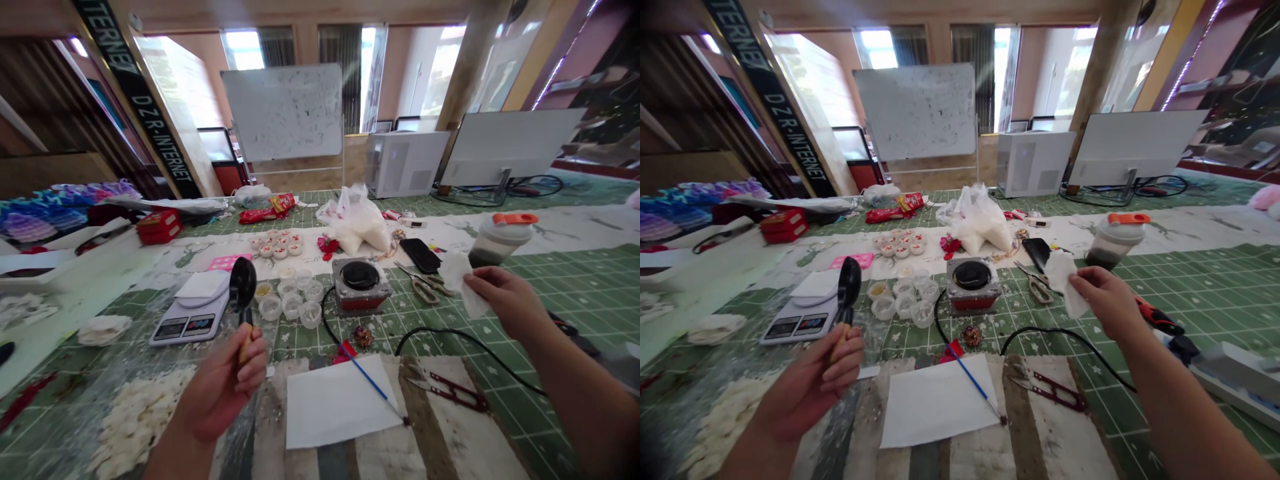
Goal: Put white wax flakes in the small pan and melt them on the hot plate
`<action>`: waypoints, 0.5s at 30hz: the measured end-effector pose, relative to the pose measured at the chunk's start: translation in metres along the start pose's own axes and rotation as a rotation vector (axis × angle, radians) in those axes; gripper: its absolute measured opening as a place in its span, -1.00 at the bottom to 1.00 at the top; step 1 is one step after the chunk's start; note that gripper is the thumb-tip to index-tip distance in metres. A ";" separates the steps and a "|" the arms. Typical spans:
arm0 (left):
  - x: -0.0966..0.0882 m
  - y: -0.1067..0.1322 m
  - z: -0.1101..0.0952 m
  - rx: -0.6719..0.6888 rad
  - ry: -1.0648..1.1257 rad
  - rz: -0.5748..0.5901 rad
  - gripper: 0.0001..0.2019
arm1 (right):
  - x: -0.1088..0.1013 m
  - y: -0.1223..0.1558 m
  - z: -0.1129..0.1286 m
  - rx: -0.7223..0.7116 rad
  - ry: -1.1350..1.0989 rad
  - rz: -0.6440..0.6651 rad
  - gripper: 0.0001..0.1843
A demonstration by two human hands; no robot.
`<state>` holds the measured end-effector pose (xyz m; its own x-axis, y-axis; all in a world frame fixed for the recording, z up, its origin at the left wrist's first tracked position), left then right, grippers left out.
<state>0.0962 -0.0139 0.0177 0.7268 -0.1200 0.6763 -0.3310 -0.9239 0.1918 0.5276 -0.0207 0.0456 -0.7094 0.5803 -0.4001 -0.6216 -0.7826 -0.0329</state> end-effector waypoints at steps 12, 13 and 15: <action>0.056 0.035 0.094 -0.299 0.387 0.316 -0.73 | 0.120 0.129 0.122 -0.748 -0.025 0.195 -0.68; 0.058 0.037 0.097 -0.325 0.357 0.324 -0.72 | 0.128 0.133 0.127 -0.784 -0.037 0.214 -0.66; 0.059 0.039 0.101 -0.362 0.300 0.323 -0.72 | 0.141 0.142 0.133 -0.838 -0.054 0.269 -0.64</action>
<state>0.1875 -0.0936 -0.0070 0.3687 -0.2184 0.9035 -0.7318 -0.6675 0.1373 0.2951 -0.0201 0.1063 -0.8247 0.3454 -0.4478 0.0021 -0.7899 -0.6132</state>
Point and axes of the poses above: each hand's wrist, its own y-axis away from the middle knuckle, its own x-axis out of the palm, z = x × y, the point moved 7 cm from there along -y, towards the middle knuckle, and after that the axes turned 9 degrees about x, right-handed, at the moved point
